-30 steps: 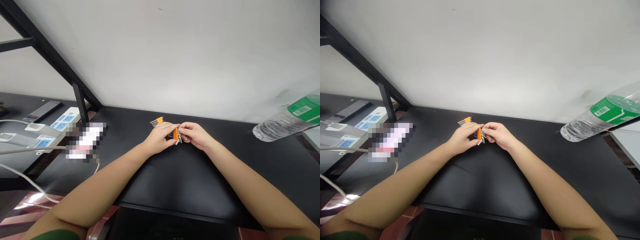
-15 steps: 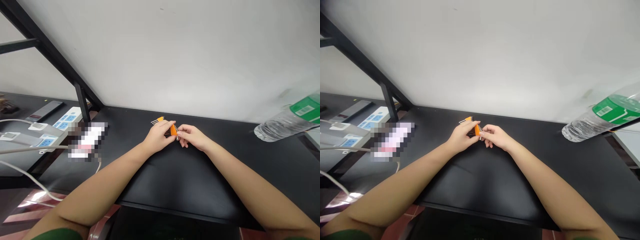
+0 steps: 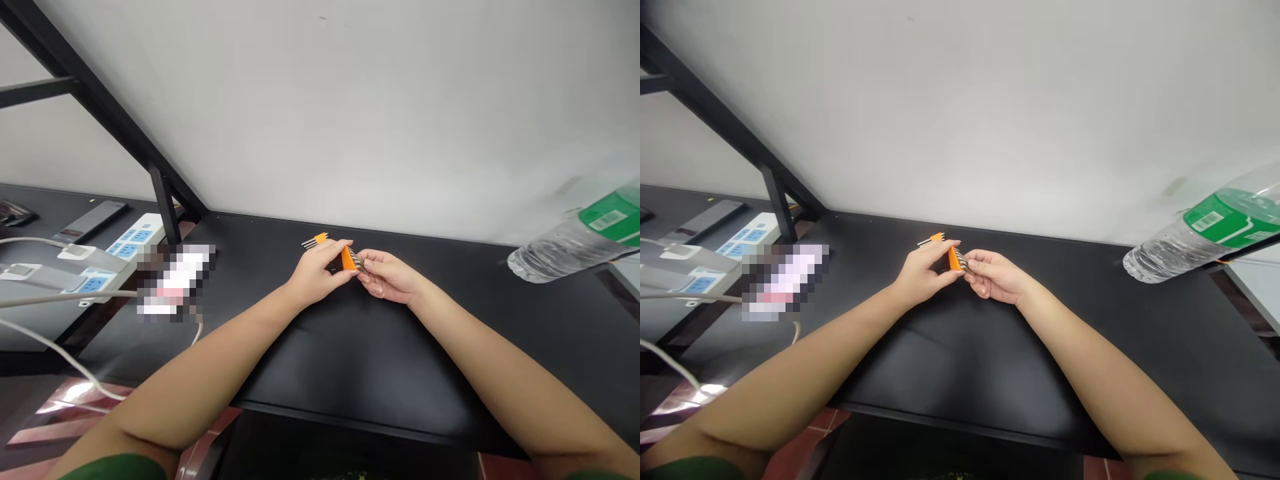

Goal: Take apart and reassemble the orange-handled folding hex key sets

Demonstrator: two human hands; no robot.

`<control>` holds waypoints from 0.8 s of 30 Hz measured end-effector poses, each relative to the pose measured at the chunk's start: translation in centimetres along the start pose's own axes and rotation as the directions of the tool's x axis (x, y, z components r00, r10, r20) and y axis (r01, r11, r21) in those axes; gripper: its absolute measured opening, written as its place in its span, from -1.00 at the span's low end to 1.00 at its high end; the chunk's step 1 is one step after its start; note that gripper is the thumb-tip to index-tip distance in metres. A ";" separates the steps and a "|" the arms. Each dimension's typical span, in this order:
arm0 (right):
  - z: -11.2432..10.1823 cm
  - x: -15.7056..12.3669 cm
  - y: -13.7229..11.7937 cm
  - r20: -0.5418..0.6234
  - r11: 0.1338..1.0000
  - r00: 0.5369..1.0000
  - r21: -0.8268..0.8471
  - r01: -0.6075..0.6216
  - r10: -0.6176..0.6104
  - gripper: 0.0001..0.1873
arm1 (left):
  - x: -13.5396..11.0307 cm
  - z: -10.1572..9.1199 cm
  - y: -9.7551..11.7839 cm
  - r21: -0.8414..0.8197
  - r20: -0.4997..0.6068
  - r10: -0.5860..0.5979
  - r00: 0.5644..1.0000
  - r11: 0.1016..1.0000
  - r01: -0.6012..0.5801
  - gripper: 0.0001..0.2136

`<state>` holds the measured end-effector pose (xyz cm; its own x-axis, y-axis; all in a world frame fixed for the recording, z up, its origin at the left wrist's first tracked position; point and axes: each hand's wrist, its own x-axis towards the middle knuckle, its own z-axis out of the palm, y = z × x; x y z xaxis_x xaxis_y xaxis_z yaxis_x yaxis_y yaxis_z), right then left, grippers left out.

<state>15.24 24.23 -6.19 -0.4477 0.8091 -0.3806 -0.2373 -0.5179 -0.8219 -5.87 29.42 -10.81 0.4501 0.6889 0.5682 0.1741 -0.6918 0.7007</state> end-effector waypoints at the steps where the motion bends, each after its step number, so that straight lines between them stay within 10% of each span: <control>1: 0.2 0.0 0.0 -0.010 1.000 1.000 0.003 0.009 -0.009 -0.61 | 0.0 0.0 0.0 0.004 -0.004 -0.001 1.000 1.000 0.001 -0.53; 17: 0.5 0.6 0.6 -0.116 0.970 0.988 -0.233 0.070 -0.100 -0.58 | 0.1 0.3 0.1 0.057 0.188 0.073 0.979 0.995 -0.085 -0.47; 24: -0.7 0.0 -1.2 -0.283 0.679 0.920 -0.734 -0.027 -0.270 -0.71 | 0.5 -0.9 -1.4 0.223 0.074 -0.061 0.995 0.974 0.043 -0.49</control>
<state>16.11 25.06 -5.56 -0.1036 0.9631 -0.2486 0.4836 -0.1696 -0.8587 -6.72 30.98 -11.12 0.5022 0.7120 0.4907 0.3843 -0.6921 0.6110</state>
